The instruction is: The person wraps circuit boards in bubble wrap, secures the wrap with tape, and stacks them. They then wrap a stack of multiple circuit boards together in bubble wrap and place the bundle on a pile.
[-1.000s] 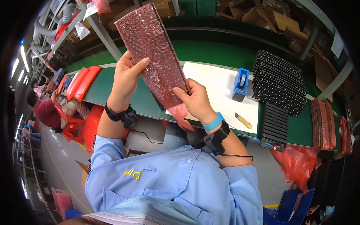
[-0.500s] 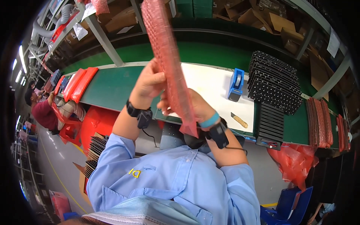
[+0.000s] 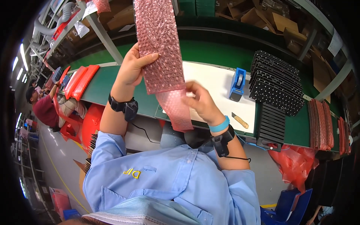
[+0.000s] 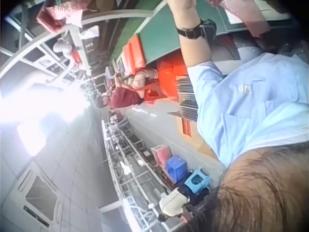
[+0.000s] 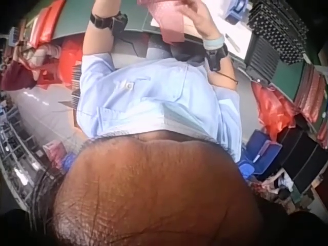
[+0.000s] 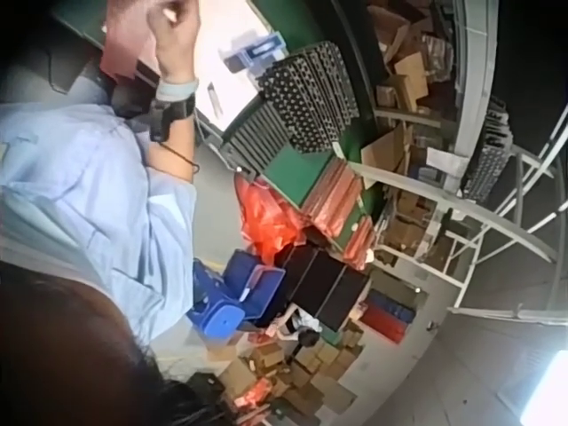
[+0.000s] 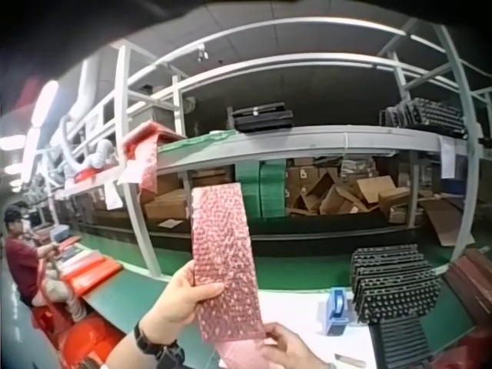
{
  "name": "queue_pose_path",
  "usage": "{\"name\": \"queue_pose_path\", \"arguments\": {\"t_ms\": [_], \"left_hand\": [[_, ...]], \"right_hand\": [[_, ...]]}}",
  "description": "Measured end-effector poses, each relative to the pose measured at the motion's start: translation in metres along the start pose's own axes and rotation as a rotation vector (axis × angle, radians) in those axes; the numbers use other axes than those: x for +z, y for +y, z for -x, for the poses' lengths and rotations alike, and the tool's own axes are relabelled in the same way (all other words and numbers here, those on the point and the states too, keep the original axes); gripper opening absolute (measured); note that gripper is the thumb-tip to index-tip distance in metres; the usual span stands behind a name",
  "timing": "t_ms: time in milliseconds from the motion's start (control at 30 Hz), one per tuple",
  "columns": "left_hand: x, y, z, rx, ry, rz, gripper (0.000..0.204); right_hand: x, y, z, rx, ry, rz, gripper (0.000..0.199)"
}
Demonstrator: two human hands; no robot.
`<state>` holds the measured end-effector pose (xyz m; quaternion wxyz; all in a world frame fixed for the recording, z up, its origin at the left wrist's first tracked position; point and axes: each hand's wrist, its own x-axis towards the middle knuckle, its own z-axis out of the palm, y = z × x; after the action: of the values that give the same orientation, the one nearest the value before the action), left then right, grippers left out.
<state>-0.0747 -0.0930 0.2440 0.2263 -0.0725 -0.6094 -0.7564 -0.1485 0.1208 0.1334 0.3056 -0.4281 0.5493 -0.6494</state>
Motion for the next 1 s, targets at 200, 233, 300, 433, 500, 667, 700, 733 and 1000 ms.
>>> {"name": "queue_pose_path", "arguments": {"t_ms": [200,233,300,433,500,667,700,733,1000], "left_hand": [[0.038,-0.012,0.024,-0.013,-0.132,-0.108,0.041],[0.046,-0.016,0.028,-0.006,-0.170,-0.124,0.041],[0.052,-0.023,0.034,0.007,-0.210,-0.122,0.042],[0.052,-0.056,0.050,0.136,-0.102,-0.101,0.046],[0.056,-0.088,0.066,0.162,0.032,-0.129,0.043],[0.043,-0.115,0.100,-0.241,-0.137,0.062,0.027],[0.043,-0.112,0.104,-0.286,-0.140,0.096,0.023],[0.042,-0.111,0.107,-0.331,-0.145,0.129,0.020],[0.031,-0.101,0.111,-0.349,-0.241,0.234,0.019]], "right_hand": [[-0.004,-0.063,-0.025,-0.291,0.234,-0.445,0.035],[-0.012,-0.071,-0.023,-0.265,0.187,-0.362,0.037],[-0.027,-0.082,-0.017,-0.210,0.093,-0.194,0.040],[-0.033,-0.087,-0.001,-0.279,0.222,-0.168,0.038],[-0.046,-0.088,0.008,-0.310,0.232,-0.223,0.037],[-0.075,-0.089,0.020,-0.365,0.272,-0.364,0.034],[-0.078,-0.088,0.021,-0.366,0.291,-0.360,0.033],[-0.081,-0.086,0.021,-0.350,0.281,-0.348,0.033],[-0.083,-0.061,0.017,-0.278,0.347,-0.476,0.034]]}}
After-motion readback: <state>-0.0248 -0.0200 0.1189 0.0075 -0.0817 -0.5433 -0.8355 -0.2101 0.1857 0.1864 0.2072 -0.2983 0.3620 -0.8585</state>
